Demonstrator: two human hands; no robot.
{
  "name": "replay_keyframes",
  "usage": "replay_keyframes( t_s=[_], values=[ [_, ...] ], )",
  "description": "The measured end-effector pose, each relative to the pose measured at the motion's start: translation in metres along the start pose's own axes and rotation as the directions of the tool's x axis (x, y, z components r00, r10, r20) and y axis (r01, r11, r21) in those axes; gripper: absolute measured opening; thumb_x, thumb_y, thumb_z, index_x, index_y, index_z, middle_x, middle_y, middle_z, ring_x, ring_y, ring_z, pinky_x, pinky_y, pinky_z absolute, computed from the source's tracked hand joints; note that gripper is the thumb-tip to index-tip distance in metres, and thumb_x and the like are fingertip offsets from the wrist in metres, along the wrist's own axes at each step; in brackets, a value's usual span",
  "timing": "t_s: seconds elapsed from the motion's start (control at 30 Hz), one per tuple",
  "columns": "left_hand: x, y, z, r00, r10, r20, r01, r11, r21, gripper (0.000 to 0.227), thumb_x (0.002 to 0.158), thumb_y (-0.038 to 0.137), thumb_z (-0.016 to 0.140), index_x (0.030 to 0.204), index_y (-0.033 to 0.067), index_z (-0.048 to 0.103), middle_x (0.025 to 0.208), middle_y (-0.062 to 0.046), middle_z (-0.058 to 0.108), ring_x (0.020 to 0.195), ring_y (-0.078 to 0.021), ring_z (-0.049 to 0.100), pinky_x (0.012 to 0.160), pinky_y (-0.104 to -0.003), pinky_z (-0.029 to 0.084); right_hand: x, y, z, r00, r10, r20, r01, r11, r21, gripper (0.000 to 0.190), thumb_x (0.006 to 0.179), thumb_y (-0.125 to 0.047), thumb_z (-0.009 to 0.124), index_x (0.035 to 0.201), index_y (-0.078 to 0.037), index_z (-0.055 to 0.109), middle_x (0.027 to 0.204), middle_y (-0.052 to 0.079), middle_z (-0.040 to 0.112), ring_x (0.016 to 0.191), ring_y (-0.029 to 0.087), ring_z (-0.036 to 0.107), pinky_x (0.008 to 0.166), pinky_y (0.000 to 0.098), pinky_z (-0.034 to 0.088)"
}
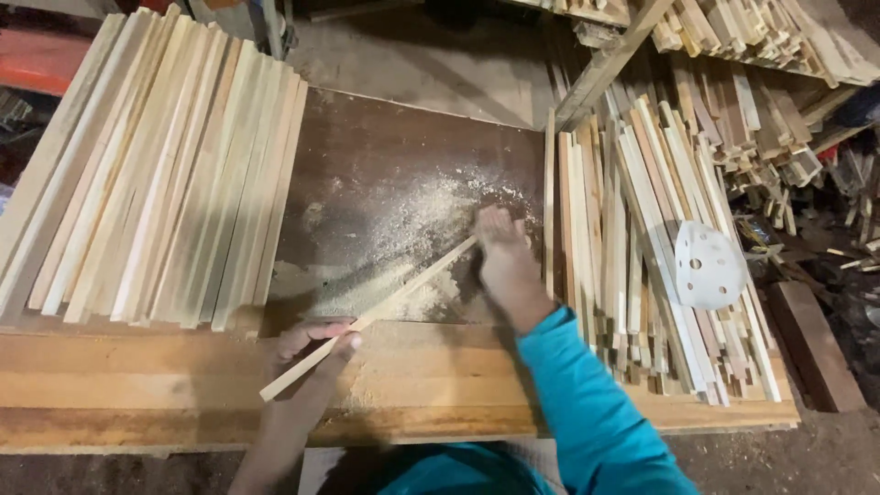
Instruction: The person repeatedly rubs thin wooden strips against a workbench surface to smooth them, then places each finished strip into a stack on the left. The process is repeated for multiple strips throughout the clip.
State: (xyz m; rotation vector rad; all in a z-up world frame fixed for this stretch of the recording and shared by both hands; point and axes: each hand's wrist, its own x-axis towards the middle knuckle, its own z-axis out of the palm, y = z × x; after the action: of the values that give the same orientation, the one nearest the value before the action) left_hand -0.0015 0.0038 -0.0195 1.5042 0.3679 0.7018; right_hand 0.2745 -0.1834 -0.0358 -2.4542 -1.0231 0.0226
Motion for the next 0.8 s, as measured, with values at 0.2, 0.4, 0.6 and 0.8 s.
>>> replay_keyframes(
  t_s=[0.2, 0.4, 0.6, 0.8],
  values=[
    [0.002, -0.007, -0.006, 0.997, 0.029, 0.078, -0.008, 0.964, -0.266, 0.021, 0.079, 0.001, 0.079, 0.099, 0.0017, 0.075, 0.106, -0.018, 0.077, 0.096, -0.0249, 0.077, 0.079, -0.032, 0.069, -0.048, -0.163, -0.04, 0.956, -0.287, 0.065, 0.175, 0.732, 0.658, 0.032, 0.093, -0.014, 0.054, 0.116, -0.009, 0.033, 0.117, 0.013, 0.036, 0.109, 0.029, 0.033, 0.098, 0.0388, 0.029],
    [0.002, 0.007, -0.002, 0.996, 0.083, 0.009, -0.082, 0.994, -0.068, 0.017, 0.081, 0.004, 0.082, 0.094, 0.0137, 0.077, 0.1, -0.009, 0.079, 0.1, -0.0208, 0.079, 0.09, -0.029, 0.065, 0.005, 0.004, -0.018, 0.998, -0.036, -0.058, 0.034, 0.999, -0.023, 0.032, 0.095, 0.002, 0.039, 0.125, -0.003, 0.05, 0.126, 0.013, 0.05, 0.119, 0.028, 0.049, 0.101, 0.0461, 0.041],
    [0.018, -0.054, -0.019, 0.932, 0.274, 0.239, -0.152, 0.891, -0.427, 0.019, 0.095, 0.005, 0.07, 0.114, 0.0024, 0.068, 0.12, -0.018, 0.07, 0.109, -0.0294, 0.074, 0.101, -0.04, 0.06, -0.068, -0.141, -0.036, 0.981, -0.191, 0.041, 0.182, 0.97, 0.163, 0.065, 0.088, 0.021, 0.045, 0.135, -0.014, 0.016, 0.122, 0.014, 0.025, 0.104, 0.027, 0.041, 0.069, 0.0276, 0.046],
    [0.001, 0.008, 0.001, 0.988, 0.008, 0.155, 0.031, 0.967, -0.252, 0.024, 0.085, 0.013, 0.075, 0.107, 0.004, 0.078, 0.11, -0.017, 0.079, 0.093, -0.0231, 0.079, 0.082, -0.031, 0.068, -0.024, -0.093, -0.029, 0.984, -0.176, -0.001, 0.077, 0.425, 0.902, 0.024, 0.1, -0.023, 0.056, 0.117, -0.011, 0.044, 0.12, 0.01, 0.044, 0.112, 0.023, 0.043, 0.099, 0.0342, 0.035]
  ],
)
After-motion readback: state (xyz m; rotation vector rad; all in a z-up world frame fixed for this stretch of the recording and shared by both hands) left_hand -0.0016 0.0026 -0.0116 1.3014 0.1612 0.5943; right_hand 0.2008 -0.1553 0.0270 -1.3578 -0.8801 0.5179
